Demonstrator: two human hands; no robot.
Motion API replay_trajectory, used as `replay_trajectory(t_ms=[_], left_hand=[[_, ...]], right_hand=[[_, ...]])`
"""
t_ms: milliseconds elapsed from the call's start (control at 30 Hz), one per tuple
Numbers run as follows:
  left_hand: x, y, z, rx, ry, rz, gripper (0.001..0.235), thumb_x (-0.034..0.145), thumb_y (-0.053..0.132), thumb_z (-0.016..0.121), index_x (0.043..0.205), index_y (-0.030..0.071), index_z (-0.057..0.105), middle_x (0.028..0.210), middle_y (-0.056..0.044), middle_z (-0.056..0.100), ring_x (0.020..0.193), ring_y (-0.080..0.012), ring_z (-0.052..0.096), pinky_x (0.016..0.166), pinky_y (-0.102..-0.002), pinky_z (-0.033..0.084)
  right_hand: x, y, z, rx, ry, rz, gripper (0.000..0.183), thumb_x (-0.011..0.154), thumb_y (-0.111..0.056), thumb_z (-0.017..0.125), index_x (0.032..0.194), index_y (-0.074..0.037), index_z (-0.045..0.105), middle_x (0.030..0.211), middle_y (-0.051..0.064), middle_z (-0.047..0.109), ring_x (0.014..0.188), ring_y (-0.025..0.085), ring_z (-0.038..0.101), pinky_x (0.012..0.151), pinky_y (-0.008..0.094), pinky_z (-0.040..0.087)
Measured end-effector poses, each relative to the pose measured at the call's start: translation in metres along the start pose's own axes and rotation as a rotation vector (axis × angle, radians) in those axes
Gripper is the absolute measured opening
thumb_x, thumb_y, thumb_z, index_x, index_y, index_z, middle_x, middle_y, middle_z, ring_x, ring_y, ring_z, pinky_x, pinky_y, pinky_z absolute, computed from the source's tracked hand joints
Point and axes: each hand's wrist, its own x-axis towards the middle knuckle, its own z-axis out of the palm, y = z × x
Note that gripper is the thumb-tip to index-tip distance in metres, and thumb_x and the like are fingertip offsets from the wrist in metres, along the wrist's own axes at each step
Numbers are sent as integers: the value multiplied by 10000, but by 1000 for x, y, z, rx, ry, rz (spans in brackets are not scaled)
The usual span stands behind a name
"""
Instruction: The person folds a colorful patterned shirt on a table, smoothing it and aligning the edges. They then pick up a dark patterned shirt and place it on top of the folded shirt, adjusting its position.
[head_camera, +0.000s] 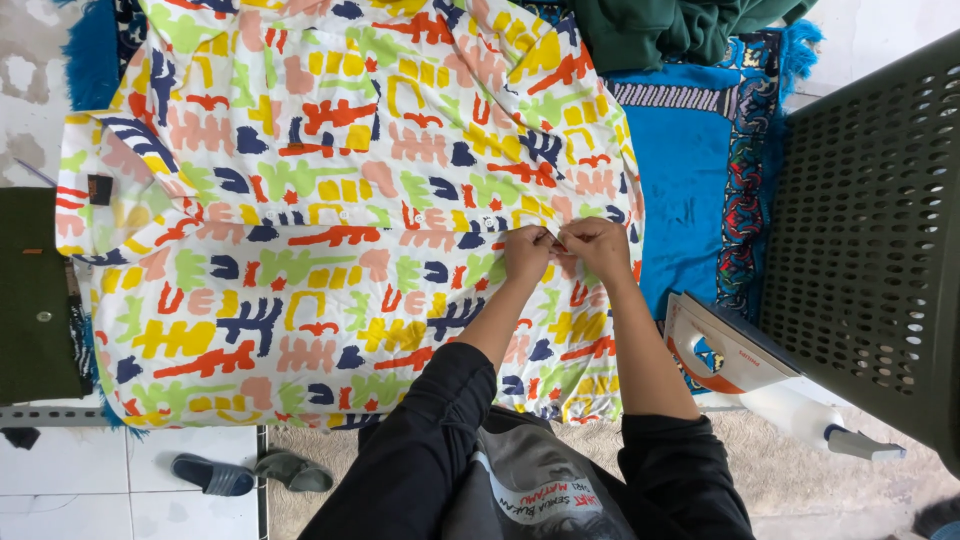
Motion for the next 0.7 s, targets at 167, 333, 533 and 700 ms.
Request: replay_trajectory(t_ms=[167,333,533,700], left_hand=[[-3,3,-2,-33,-30,-39,121,901,79,657,867,28,761,723,-101,756,737,-242,766,732,-309,586],[-3,11,-11,-111,-117,-107,161,881,181,651,869,82,777,820,-59,775,803,-164,768,790,-263,559],[-11,38,-25,-278,-154,-166,384,883,374,766,945,-4,743,885,-171,757,883,-252,756,817,-306,588],[-8,26,-15,-432,-84,-99,251,965,112,691,943,-137,680,869,-285,715,816,-290,751,730,-317,628]], right_hand=[[0,-7,1,63,22,60,226,705,-30,854,904,-133,824,851,83,765,756,190,695,662,288,564],[-4,-2,5,13,54,83,216,727,-27,870,917,-110,813,842,102,753,752,227,705,650,305,574],[-5,-20,7,-33,89,60,191,755,-23,862,922,-90,800,822,120,728,750,257,702,656,338,571],[-3,-20,4,97,77,197,144,813,-126,861,947,-135,808,784,46,714,734,140,633,682,304,544]])
